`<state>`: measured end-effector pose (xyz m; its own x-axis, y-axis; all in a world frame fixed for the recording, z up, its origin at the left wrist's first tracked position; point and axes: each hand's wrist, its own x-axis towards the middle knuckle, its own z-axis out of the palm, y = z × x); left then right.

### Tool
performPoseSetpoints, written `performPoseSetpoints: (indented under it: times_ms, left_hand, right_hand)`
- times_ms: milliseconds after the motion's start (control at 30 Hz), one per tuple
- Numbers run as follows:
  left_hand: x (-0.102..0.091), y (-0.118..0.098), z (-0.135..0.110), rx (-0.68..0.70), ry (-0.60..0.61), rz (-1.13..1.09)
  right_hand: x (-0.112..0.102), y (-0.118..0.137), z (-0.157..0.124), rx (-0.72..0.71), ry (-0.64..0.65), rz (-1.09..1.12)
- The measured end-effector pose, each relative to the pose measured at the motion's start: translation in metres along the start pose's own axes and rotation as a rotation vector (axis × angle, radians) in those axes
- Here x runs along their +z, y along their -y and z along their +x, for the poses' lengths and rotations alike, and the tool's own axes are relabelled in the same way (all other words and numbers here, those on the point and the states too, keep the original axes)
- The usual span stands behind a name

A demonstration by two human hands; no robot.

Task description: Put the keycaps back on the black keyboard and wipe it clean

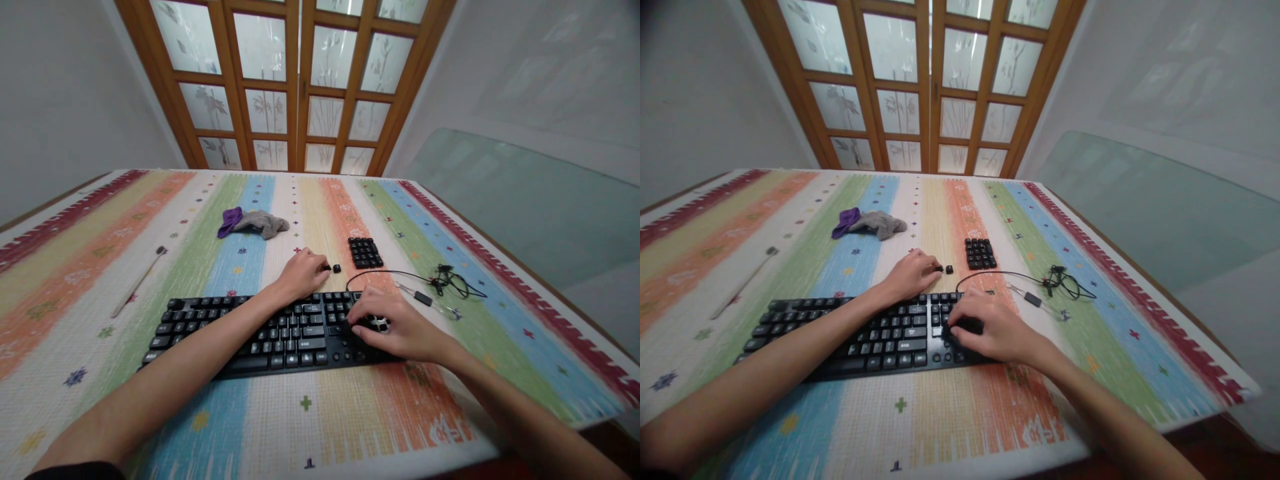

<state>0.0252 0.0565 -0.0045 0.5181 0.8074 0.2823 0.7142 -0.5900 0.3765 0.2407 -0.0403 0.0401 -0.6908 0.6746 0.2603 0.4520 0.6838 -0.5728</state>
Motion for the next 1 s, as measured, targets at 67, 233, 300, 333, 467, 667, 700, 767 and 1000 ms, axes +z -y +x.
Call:
performPoseSetpoints:
  times_ms: [67, 233, 300, 333, 467, 667, 700, 767, 1000]
  left_hand:
    - [0.001, 0.001, 0.003, -0.002, 0.007, -0.017]
    - [-0.005, 0.0, 0.003, -0.009, -0.052, -0.085]
    - [-0.01, -0.003, -0.002, 0.037, -0.123, -0.145]
    - [-0.013, -0.006, -0.006, 0.081, -0.158, -0.182]
    - [-0.026, -0.022, -0.028, 0.237, -0.195, -0.305]
    - [-0.037, -0.046, -0.073, 0.334, 0.077, -0.417]
    - [-0.036, -0.048, -0.079, 0.34, 0.1, -0.424]
    - [-0.033, -0.05, -0.09, 0.343, 0.131, -0.434]
    - [-0.022, -0.055, -0.101, 0.322, 0.142, -0.397]
  right_hand:
    - [0.01, 0.004, -0.007, -0.026, 0.011, 0.003]
    - [0.022, 0.006, -0.016, -0.054, 0.003, -0.042]
    - [0.023, 0.006, -0.018, -0.065, -0.006, -0.056]
    - [0.024, 0.007, -0.018, -0.073, -0.012, -0.067]
    - [0.026, 0.01, -0.021, -0.097, -0.031, -0.126]
    - [0.029, 0.013, -0.022, -0.109, -0.072, -0.162]
    - [0.029, 0.012, -0.022, -0.114, -0.078, -0.163]
    - [0.029, 0.011, -0.022, -0.123, -0.084, -0.162]
    - [0.029, 0.009, -0.022, -0.135, -0.086, -0.124]
